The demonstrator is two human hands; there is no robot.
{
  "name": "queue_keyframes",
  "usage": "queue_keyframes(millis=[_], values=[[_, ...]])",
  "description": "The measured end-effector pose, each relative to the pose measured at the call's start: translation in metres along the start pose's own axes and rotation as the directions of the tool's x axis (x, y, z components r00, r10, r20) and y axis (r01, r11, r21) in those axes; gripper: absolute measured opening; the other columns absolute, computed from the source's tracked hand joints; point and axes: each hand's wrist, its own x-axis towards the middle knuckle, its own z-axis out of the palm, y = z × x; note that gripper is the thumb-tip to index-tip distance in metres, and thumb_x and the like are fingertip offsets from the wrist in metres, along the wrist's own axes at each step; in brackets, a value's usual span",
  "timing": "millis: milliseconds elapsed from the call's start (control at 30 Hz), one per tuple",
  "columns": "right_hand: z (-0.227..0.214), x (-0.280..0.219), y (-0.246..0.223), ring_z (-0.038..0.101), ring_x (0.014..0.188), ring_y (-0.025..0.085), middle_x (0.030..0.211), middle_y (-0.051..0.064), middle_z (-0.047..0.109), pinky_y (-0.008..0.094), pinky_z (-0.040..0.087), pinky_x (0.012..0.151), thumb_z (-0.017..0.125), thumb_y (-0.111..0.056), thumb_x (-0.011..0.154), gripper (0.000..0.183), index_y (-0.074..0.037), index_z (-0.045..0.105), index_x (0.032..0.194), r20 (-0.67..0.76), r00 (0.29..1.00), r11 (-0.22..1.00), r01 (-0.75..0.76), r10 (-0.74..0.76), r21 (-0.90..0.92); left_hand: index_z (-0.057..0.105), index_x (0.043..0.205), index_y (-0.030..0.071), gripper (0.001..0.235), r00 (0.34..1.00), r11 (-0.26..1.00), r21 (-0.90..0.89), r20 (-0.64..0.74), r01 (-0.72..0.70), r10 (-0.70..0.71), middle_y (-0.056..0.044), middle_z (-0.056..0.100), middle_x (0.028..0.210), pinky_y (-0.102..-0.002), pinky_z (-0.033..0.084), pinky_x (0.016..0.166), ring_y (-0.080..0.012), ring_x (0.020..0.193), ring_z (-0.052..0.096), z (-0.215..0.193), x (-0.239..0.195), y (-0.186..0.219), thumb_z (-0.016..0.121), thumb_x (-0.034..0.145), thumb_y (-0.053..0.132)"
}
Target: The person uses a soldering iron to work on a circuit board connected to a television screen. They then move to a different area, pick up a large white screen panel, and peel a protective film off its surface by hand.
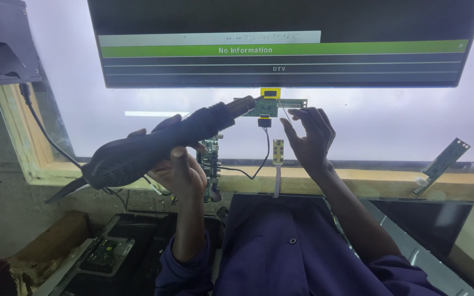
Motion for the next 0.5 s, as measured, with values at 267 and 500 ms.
queue_keyframes(millis=[267, 500], values=[[0.004, 0.001, 0.001, 0.063, 0.065, 0.019, 0.07, 0.003, 0.065, 0.031, 0.049, 0.056, 0.08, -0.004, 0.08, 0.013, -0.008, 0.077, 0.092, -0.008, 1.0, 0.999, 0.001, -0.002, -0.042, 0.056, 0.112, 0.001, 0.036, 0.998, 0.998, 0.014, 0.026, 0.054, -0.054, -0.013, 0.07, 0.076, -0.025, 0.053, 0.046, -0.0173, 0.055, 0.068, 0.022, -0.018, 0.003, 0.072, 0.085, 0.018], [0.007, 0.0, 0.004, 0.064, 0.066, 0.017, 0.07, 0.001, 0.064, 0.03, 0.051, 0.057, 0.077, 0.0, 0.078, 0.016, -0.01, 0.077, 0.09, -0.023, 1.0, 0.999, -0.013, 0.012, -0.047, 0.058, 0.113, -0.001, 0.034, 0.997, 0.998, 0.056, 0.071, 0.022, -0.026, -0.013, 0.072, 0.078, -0.023, 0.056, 0.054, -0.0162, 0.059, 0.071, 0.026, -0.023, -0.004, 0.072, 0.085, 0.012]])
